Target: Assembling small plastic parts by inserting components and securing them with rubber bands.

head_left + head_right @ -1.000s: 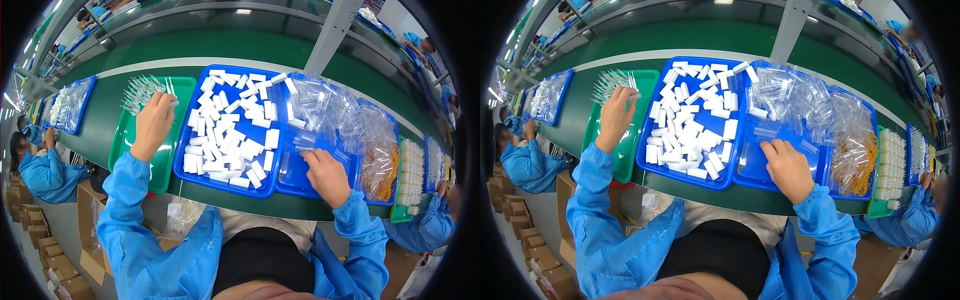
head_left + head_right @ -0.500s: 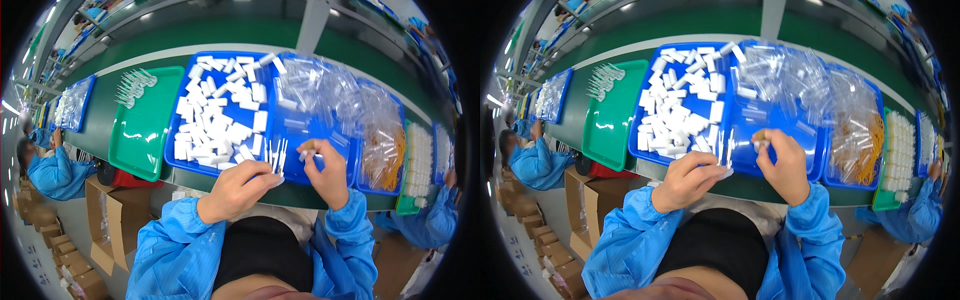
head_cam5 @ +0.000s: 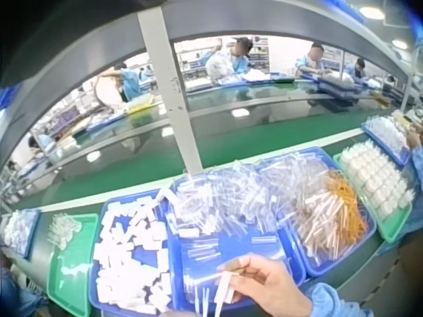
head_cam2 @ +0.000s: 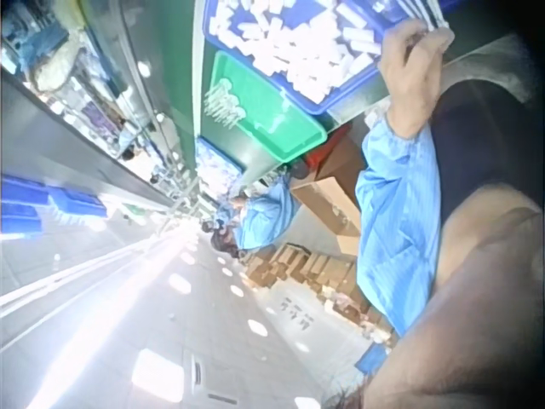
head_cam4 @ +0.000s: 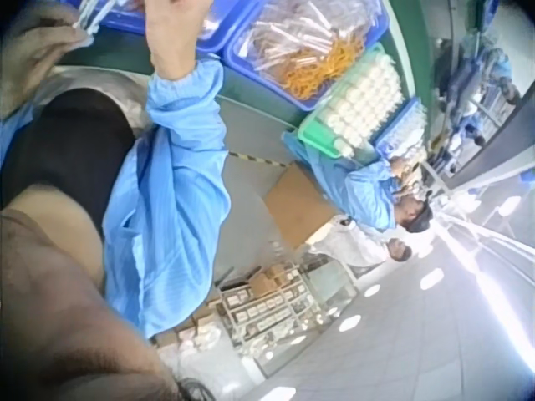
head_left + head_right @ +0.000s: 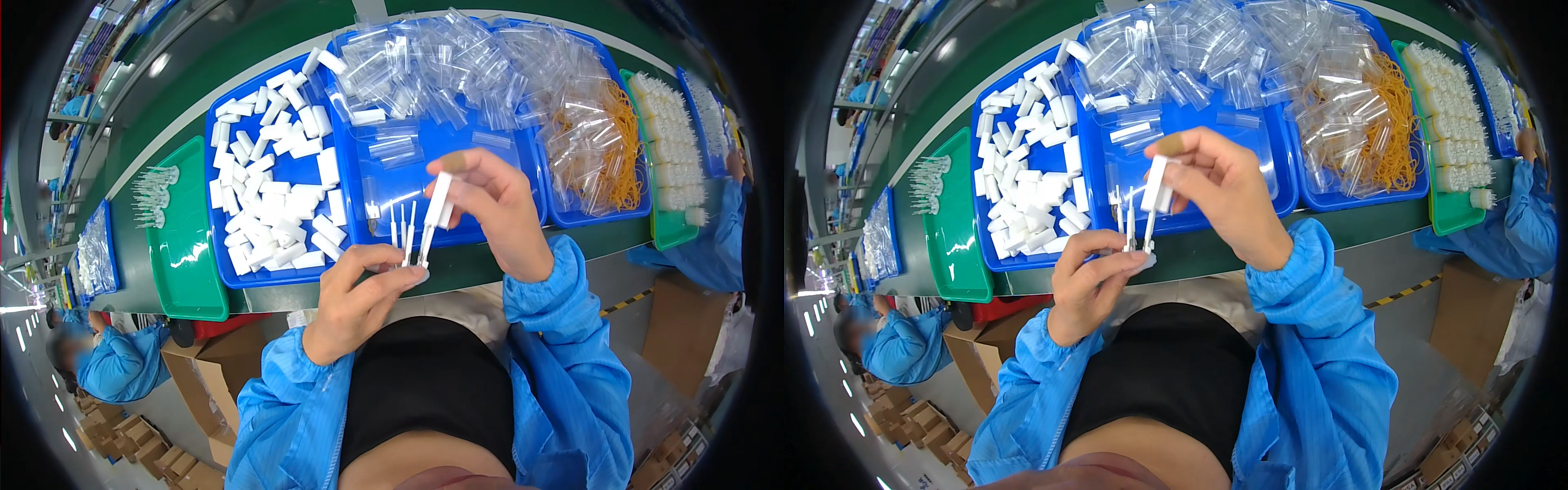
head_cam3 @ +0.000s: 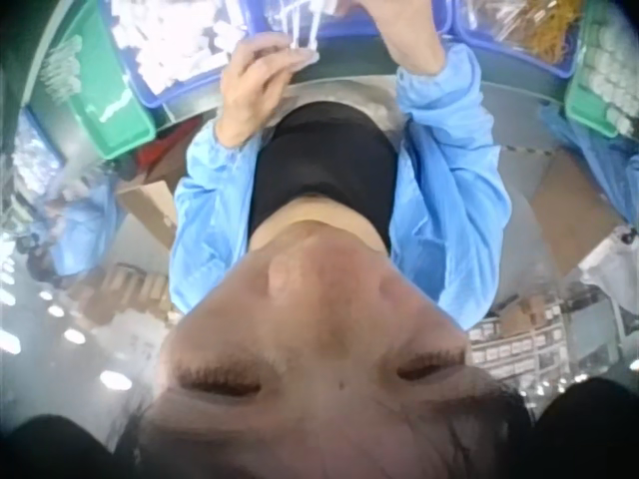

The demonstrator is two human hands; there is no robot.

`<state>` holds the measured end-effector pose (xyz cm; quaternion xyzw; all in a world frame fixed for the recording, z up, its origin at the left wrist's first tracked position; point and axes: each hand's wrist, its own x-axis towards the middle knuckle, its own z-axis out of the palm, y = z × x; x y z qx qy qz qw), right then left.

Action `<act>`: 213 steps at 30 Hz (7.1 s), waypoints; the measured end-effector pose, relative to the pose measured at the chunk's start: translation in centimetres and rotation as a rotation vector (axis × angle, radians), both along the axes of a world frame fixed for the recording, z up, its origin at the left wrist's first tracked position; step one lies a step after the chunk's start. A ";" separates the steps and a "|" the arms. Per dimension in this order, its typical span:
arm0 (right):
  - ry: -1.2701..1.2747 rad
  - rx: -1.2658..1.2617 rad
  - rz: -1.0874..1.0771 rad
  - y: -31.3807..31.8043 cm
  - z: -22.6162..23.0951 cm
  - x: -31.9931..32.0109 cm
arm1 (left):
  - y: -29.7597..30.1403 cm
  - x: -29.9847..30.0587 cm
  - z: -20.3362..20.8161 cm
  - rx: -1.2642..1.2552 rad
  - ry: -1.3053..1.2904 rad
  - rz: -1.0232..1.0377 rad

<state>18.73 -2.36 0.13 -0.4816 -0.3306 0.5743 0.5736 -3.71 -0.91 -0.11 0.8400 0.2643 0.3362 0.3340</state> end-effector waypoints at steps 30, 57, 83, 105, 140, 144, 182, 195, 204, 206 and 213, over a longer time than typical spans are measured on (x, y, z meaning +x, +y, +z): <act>-1.146 0.576 0.139 4.6 -0.6 -5.9 | 1.8 -6.8 -3.9 0.353 -0.145 0.411; -0.524 0.289 0.315 5.1 1.6 -9.2 | 3.2 -5.9 -3.4 0.373 -0.161 0.440; -0.579 0.310 0.121 1.4 3.0 -2.3 | 2.0 -1.5 -0.8 0.398 0.123 0.191; -0.543 0.403 0.496 3.1 1.0 -2.3 | 2.4 -3.3 -3.0 0.378 -0.165 0.102; -0.854 0.342 0.362 10.2 -0.3 -10.0 | 3.5 -8.1 -5.2 0.497 -0.107 0.438; -0.550 0.204 0.249 9.6 0.3 -9.0 | 3.2 -7.8 -4.5 0.525 -0.058 0.412; -1.881 0.670 0.252 12.9 -1.6 -10.7 | 6.2 -7.7 -3.3 -0.016 -0.561 0.606; -1.868 0.565 0.153 14.3 -2.0 -11.9 | 5.5 -8.6 -4.9 0.125 -0.423 0.644; -1.567 0.677 0.360 12.9 -2.0 -10.9 | 5.3 -8.9 -5.4 0.113 -0.336 0.618; -1.485 0.662 0.393 12.3 -1.8 -10.4 | 5.2 -8.9 -5.3 0.125 -0.335 0.622; -0.916 0.542 0.251 10.8 -0.6 -9.4 | 4.8 -8.6 -3.7 0.402 -0.164 0.625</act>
